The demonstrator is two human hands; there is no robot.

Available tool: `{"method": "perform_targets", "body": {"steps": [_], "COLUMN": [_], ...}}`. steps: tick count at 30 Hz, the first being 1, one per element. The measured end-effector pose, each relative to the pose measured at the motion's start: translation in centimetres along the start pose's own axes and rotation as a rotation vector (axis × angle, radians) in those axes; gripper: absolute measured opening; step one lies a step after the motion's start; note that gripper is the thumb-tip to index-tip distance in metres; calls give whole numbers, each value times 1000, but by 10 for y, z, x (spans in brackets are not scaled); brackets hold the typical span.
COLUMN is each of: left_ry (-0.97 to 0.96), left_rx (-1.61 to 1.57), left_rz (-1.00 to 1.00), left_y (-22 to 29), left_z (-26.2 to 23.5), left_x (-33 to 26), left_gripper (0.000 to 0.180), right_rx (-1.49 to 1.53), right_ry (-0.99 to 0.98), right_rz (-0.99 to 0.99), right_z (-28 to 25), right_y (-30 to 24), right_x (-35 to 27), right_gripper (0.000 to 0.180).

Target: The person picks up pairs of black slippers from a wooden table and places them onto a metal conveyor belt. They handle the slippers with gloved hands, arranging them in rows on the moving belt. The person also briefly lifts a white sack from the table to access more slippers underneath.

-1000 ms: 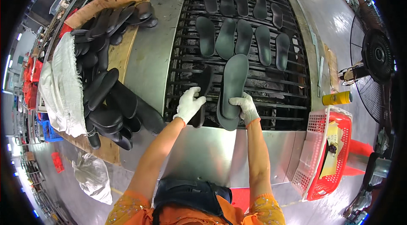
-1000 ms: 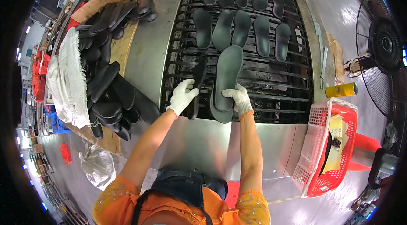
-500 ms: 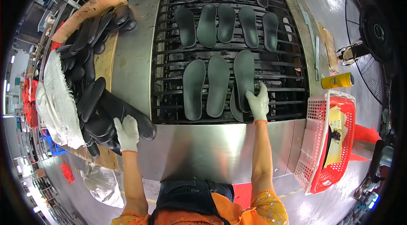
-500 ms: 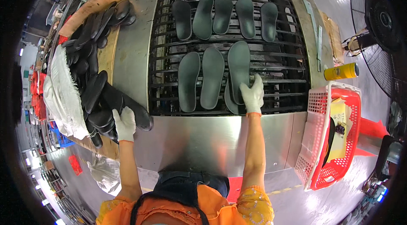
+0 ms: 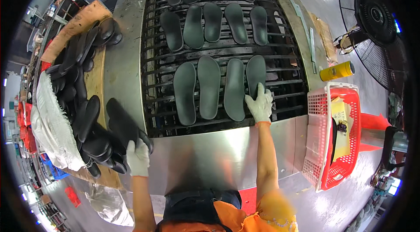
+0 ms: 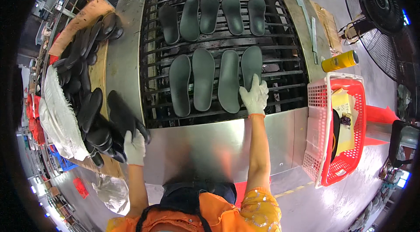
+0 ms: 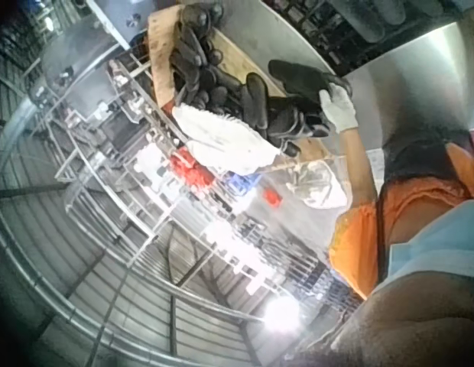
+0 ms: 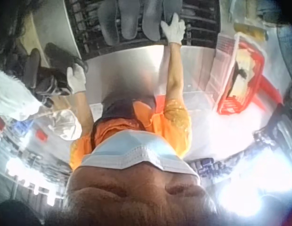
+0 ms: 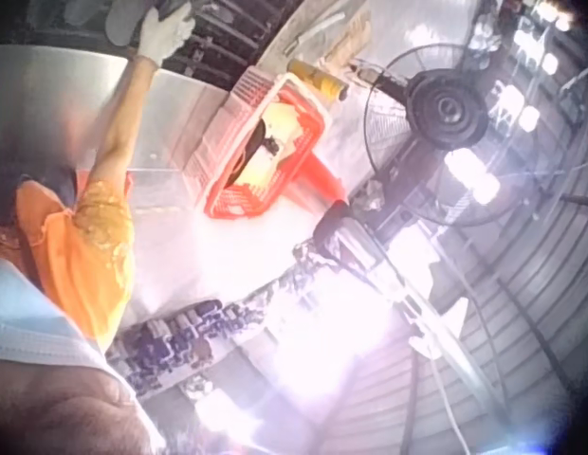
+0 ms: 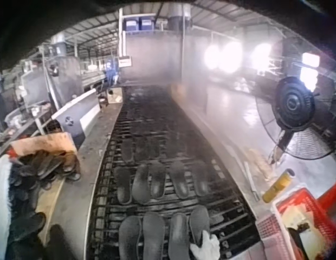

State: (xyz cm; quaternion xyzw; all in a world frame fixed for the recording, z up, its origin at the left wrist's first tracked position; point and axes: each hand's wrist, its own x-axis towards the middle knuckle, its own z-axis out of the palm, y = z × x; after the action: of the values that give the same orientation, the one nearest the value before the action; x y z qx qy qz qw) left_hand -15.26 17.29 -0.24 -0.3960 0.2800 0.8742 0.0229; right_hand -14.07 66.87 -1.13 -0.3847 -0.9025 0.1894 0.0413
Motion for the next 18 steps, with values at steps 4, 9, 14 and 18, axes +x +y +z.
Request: {"method": "perform_targets", "body": {"steps": [4,9,14,18], "left_ry": [-127,-532,-552,-509], "left_rx": [252,808,951,908], "left_rz": [-47,-112,-378,-399], "left_y": [-64,-139,-165,-164], "left_z": [27,47,92,82], "left_x": [-54,-72,-97,-85], "left_gripper": [24,28,32,30], "right_rx": [234,894,1320,1069], "right_ry": [243,-739,-276,153], "right_rz": [-363,-167,206,120], "right_z": [12,11,8,-16], "right_y": [-9,-74,-42,21], "right_x": [-28,-126,-105,-8], "right_gripper": [51,72,52,49]}}
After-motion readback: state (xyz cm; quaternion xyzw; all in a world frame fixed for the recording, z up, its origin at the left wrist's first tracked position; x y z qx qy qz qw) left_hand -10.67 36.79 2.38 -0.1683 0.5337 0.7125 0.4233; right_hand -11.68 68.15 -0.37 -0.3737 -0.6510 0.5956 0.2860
